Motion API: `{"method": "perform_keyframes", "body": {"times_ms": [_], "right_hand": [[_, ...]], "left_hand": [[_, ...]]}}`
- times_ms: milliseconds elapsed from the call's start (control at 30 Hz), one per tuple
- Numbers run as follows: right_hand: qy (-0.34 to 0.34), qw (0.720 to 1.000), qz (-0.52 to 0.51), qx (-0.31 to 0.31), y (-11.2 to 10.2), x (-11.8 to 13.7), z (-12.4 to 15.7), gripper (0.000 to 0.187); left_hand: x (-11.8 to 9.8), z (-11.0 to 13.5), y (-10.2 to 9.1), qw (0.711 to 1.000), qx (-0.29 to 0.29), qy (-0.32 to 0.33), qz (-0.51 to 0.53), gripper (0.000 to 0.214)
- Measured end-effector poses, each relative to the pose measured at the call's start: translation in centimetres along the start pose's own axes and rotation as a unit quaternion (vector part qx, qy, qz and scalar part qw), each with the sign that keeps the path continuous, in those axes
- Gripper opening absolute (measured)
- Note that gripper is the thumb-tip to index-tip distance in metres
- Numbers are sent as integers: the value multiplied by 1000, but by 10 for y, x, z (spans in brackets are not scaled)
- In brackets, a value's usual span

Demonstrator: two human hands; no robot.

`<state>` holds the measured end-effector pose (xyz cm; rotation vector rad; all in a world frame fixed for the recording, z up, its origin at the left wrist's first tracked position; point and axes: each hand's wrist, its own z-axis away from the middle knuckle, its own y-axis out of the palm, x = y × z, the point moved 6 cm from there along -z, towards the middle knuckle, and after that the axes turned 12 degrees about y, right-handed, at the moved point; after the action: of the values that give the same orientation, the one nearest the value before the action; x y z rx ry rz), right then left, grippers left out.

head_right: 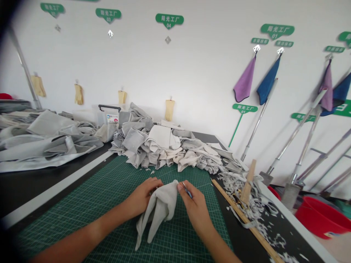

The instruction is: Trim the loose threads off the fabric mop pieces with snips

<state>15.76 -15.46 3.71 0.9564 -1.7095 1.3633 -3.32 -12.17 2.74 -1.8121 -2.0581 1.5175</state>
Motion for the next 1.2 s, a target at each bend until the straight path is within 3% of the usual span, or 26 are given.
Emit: {"method": "perform_keyframes", "body": {"times_ms": [233,467,700,900,1100,1200], "right_hand": [[-11,1000,4,-28,-18,13,0,34],[-3,998,10,-61,-32,24,-3,37],[3,998,53,-37,-34,32,-9,37],[11,995,79,-65,-38,49,-1,35],[-1,990,121,-79,-33,76,28,26],[-50,989,117,-72,-24,83,39,17]], "left_hand": [[-28,-10,-35,989,-115,21,-93,20],[-49,-12,-46,979,-121,53,-156,23],[-58,-15,-59,970,-142,42,-193,22],[-58,-25,-74,984,-166,-35,-48,21],[-78,-49,-99,975,-203,-30,86,20],[-82,-57,-106,962,-215,-52,159,20]]}}
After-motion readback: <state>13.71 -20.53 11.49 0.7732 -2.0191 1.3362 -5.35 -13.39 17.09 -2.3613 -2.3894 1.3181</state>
